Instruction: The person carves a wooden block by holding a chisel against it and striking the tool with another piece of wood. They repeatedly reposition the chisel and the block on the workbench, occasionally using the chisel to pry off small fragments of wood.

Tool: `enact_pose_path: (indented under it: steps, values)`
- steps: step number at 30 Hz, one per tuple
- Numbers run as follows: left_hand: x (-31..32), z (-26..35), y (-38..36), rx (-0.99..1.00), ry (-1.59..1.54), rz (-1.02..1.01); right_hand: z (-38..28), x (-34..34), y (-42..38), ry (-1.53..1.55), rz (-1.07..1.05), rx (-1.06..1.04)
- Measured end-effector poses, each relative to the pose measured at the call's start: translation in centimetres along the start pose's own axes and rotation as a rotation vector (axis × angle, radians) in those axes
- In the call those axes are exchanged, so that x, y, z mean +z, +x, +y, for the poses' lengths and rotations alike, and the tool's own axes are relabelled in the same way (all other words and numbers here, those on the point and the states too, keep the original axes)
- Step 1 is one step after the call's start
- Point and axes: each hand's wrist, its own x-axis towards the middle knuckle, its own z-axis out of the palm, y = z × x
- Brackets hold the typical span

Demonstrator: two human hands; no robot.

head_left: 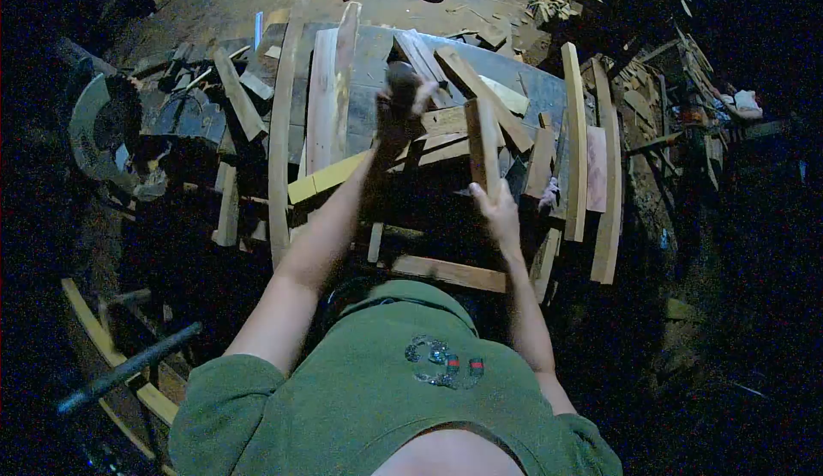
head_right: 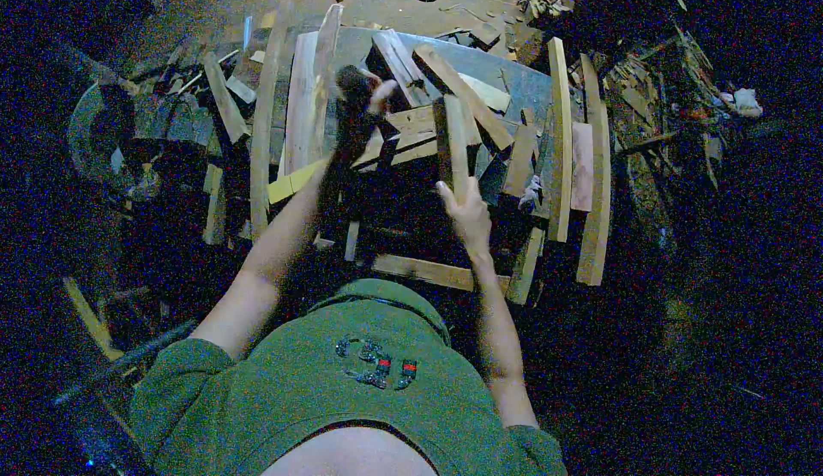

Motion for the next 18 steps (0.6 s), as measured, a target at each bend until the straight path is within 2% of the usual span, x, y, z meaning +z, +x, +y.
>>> enact_pose_path:
  steps: [1,3,4,5,7,9,11,13,15,17,18]
  values:
    - [-0.8,0.4,0.3,-0.132,-0.167,0.142,1.2,1.3,0.5,-0.064,-0.019,0.027]
    - [-2.7,-0.7,0.8,-0.261,-0.172,0.207,1.6,2.3,0.5,-0.112,-0.059,0.088]
    - [-3.3,-1.5,0.7,-0.266,-0.211,0.233,1.6,2.5,0.5,-0.106,-0.059,0.094]
    - [-3.0,-1.8,0.8,-0.248,-0.514,0.358,1.4,2.5,0.4,-0.208,-0.076,0.108]
    - [-3.9,-2.3,0.1,-0.301,-0.412,0.384,1.6,2.4,0.4,-0.310,-0.090,0.127]
    - [-4.0,-1.5,0.2,-0.291,-0.456,0.369,2.1,2.8,0.5,-0.376,-0.068,0.090]
    - [-4.3,-1.0,0.5,-0.176,-0.122,0.338,2.5,3.0,0.6,-0.372,-0.056,0.068]
    - [-3.8,0.3,0.6,-0.175,-0.219,0.336,2.8,3.2,0.5,-0.370,-0.050,0.048]
    - [-3.7,0.3,1.4,-0.145,-0.186,0.170,2.4,3.4,0.4,-0.367,-0.028,0.055]
    - [-3.4,0.6,0.8,-0.119,-0.099,0.144,2.6,3.9,0.3,-0.361,-0.007,0.053]
    - [-3.4,0.7,0.8,-0.100,0.063,0.058,2.7,4.1,0.3,-0.356,0.015,0.048]
